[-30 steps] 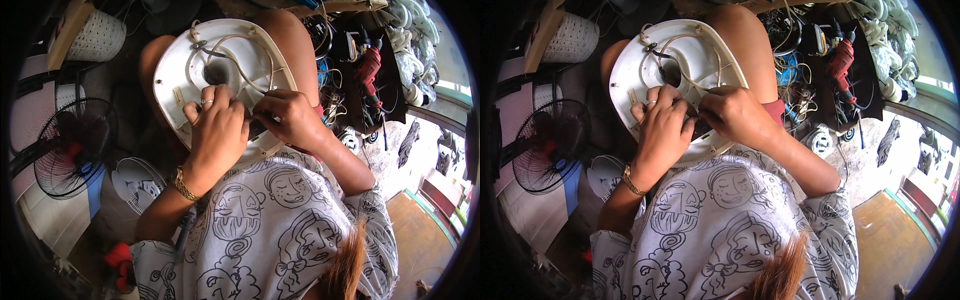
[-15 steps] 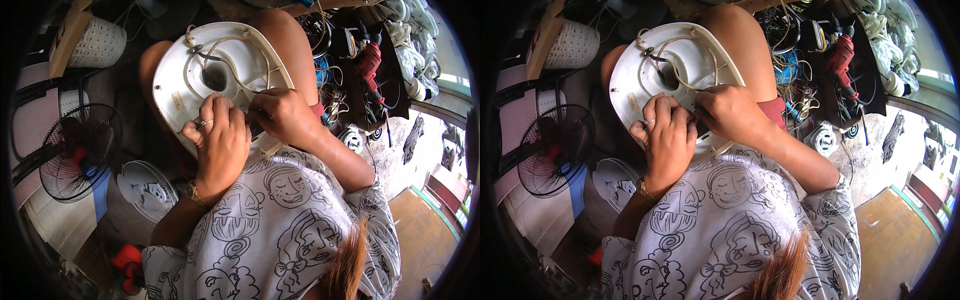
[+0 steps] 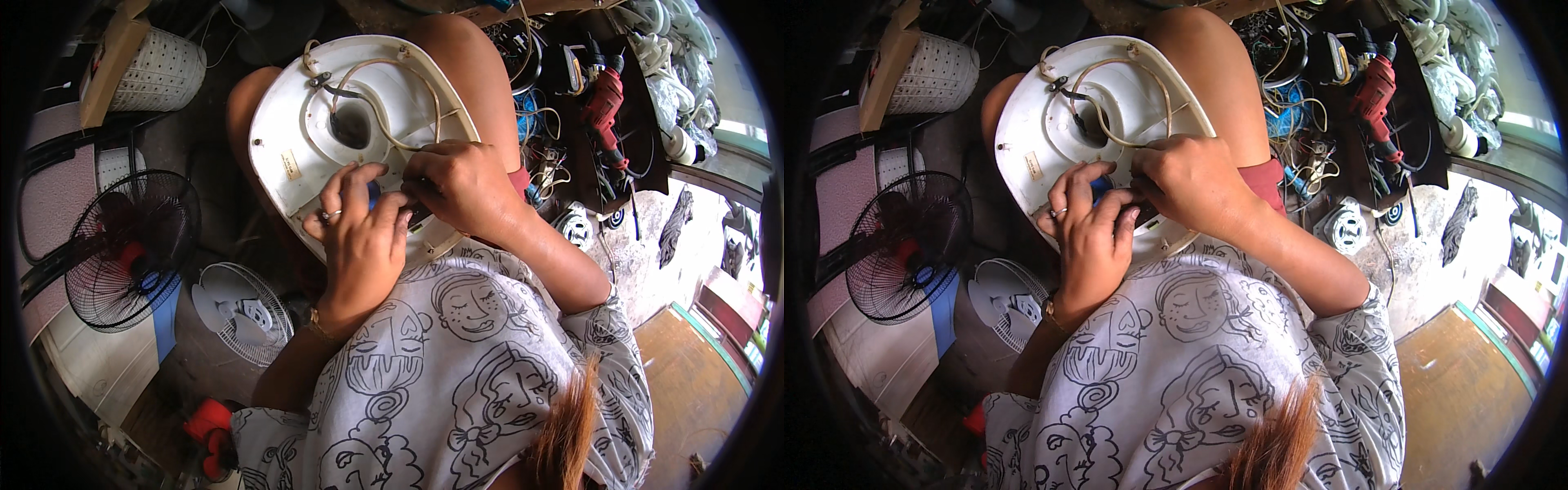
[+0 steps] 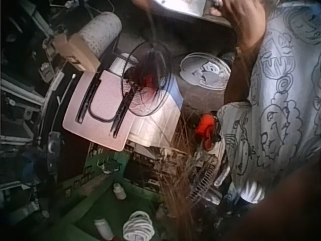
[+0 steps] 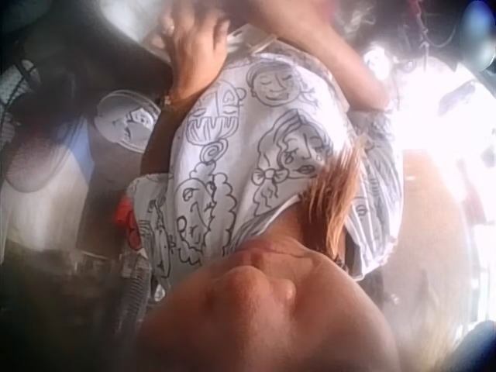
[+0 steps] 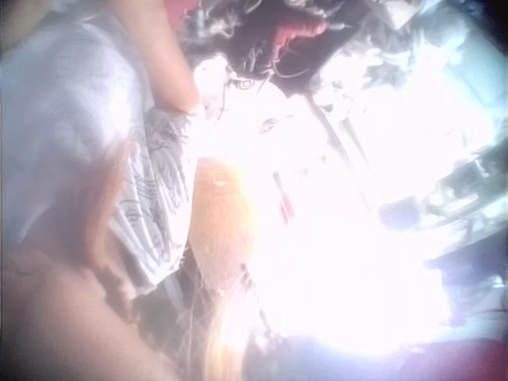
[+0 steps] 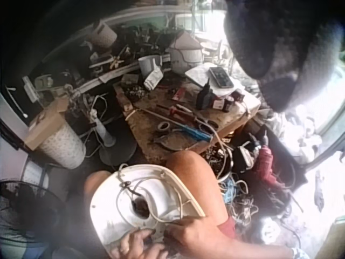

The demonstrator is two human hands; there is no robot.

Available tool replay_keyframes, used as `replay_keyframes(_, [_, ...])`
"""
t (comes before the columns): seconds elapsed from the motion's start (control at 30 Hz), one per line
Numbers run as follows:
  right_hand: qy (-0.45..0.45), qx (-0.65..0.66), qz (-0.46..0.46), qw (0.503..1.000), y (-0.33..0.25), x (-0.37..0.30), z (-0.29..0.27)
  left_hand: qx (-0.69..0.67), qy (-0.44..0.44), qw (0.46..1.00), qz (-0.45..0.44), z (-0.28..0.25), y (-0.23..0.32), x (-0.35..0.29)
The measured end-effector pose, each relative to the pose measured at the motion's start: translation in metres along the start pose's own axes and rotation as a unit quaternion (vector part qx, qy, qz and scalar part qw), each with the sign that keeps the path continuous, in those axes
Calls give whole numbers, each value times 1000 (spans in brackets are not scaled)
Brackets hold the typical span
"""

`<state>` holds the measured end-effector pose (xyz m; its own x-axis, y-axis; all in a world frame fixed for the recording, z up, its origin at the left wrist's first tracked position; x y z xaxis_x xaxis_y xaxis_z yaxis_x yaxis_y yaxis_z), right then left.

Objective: The person works on the internal wiring and circuit board of a plastic fan base using a soldering iron, pliers, and electrical tape while holding the unit on their lap.

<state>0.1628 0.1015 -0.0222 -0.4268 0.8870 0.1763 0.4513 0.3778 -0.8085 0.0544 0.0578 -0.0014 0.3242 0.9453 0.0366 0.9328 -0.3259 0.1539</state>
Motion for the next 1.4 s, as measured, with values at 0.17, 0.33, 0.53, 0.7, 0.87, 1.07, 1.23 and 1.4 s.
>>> replay_keyframes(0.17, [-15,6,10,1000,5,0,1,-27,-24,998,-61,-2,-36,8])
replay_keyframes(0.33, [-14,13,0,1000,1,2,-3,-35,-71,997,-13,8,-28,21])
replay_keyframes(0.53, [-3,29,-27,999,-3,1,-5,-49,-99,994,1,18,-28,31])
replay_keyframes(0.7, [-5,52,-35,998,-1,2,-3,-59,-126,990,15,21,-28,36])
replay_keyframes(0.87, [-31,61,-32,997,-2,2,-2,-52,-127,991,10,19,-25,37])
replay_keyframes(1.07, [3,52,-71,996,-17,-6,-15,-31,-116,993,-7,20,-27,38])
replay_keyframes(1.23, [-27,-44,-119,991,-34,-6,-14,-24,-97,995,-7,18,-28,37])
replay_keyframes(1.4, [-54,-76,-113,989,-36,0,-5,-23,-89,996,-12,18,-29,35])
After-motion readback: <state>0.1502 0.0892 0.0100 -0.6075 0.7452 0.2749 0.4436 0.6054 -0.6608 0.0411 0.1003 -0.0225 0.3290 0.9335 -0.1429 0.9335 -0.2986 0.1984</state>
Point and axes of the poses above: each hand's wrist, its own x-axis towards the middle knuckle, its own z-axis out of the palm, y = z × x, the point moved 10 cm from there along x, towards the middle knuckle, and after that the axes turned 13 degrees about x, right-handed, at the moved point
